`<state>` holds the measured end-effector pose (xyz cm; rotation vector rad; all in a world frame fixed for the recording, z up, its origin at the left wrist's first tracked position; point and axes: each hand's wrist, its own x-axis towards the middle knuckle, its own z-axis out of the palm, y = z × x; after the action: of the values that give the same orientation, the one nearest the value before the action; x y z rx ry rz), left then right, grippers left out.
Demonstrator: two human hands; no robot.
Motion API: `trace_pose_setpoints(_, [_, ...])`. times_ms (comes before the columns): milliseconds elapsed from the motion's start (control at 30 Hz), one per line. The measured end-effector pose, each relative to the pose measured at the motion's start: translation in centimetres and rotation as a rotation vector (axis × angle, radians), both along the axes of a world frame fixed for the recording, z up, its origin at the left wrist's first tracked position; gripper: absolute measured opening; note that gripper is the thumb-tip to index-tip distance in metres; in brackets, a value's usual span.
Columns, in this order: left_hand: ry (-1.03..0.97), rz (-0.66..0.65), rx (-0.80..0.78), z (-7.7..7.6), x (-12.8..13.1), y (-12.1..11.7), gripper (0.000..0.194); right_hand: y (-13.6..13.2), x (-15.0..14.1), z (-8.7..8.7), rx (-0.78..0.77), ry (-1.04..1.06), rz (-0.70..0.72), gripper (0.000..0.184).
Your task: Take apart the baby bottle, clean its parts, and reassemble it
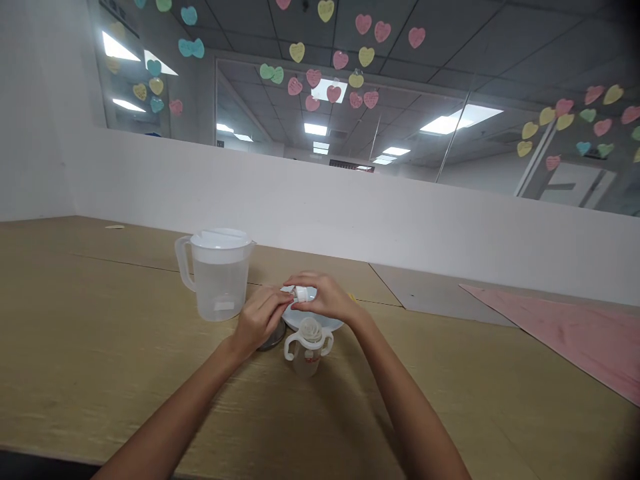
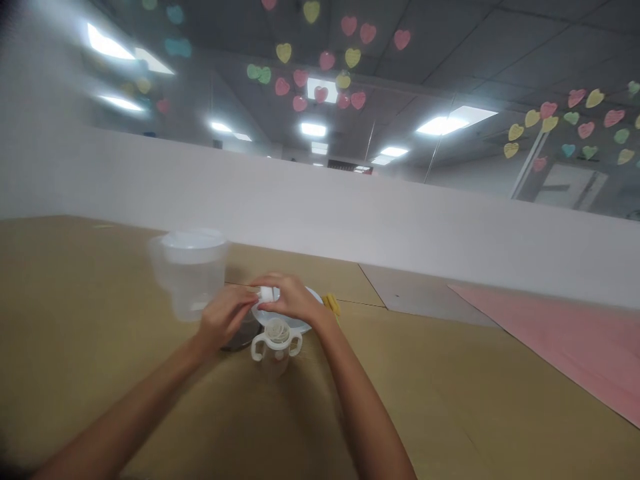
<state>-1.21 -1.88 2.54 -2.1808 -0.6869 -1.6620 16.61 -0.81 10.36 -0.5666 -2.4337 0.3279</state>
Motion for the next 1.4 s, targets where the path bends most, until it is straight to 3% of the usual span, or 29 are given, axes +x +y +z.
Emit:
trace_pose_setpoints(233, [0.115,0.053,0.053,0.5,0.2,-0.4,0.015,1.5,0.7,-0.7,-0.196,0.062,0.007,0.044])
trace_pose_setpoints(400, [0.142,0.001,0.154,0.8,-0.3,-0.7,0.017,0.5,1.5,0.5,-0.344,0.028,0.053,0.041])
trace_pose_setpoints(533, [0.114,-0.048,0.183,0.4,-0.5,-0.4,0.02,-0.6,1.6,1.5,-0.361,-0.016,0.022,0.04])
trace_pose_setpoints(600, [0.097,-0.046,0.118,0.1,-0.3,-0.3,0.017,-0.8,1.5,1.6,-0.316,-0.074,-0.002,0.039])
trace_pose_setpoints(700, [0.046,0.018,-0.115,-0.2,0.3,-0.3,0.016,-0.7,1.5,1.2,-0.142,-0.146,-0.111,0.035])
trace_pose_setpoints(767, [-0.01,0.044,-0.321,-0.4,0.8,-0.6,0.033,-0.5,1.7,0.9,-0.035,-0.162,-0.233,0.029])
trace_pose_setpoints(833, [-0.016,-0.02,-0.498,-0.6,1.3,-0.8,0.051,-0.5,2.0,0.8,-0.003,-0.132,-0.304,0.024])
trace_pose_setpoints(900, [0.063,-0.138,-0.604,-1.1,1.9,-1.0,0.058,-0.8,2.1,1.2,-0.053,-0.068,-0.267,0.022])
trace_pose_setpoints(1000, [0.165,-0.203,-0.651,-1.9,2.7,-1.2,0.063,-1.9,2.0,2.0,-0.199,-0.054,-0.101,0.022])
trace_pose_setpoints(1100, [0.147,-0.183,-0.674,-2.5,3.4,-1.2,0.056,-2.7,1.8,2.5,-0.301,-0.204,-0.028,0.02])
trace_pose_setpoints(1233, [0.136,-0.189,-0.751,-2.3,3.6,-1.4,0.044,-2.4,1.9,2.1,-0.285,-0.39,-0.12,0.018])
trace_pose_setpoints(1400, [0.086,-0.164,-0.795,-2.4,3.6,-1.6,0.06,-1.6,2.5,1.4,-0.323,-0.442,-0.234,0.021])
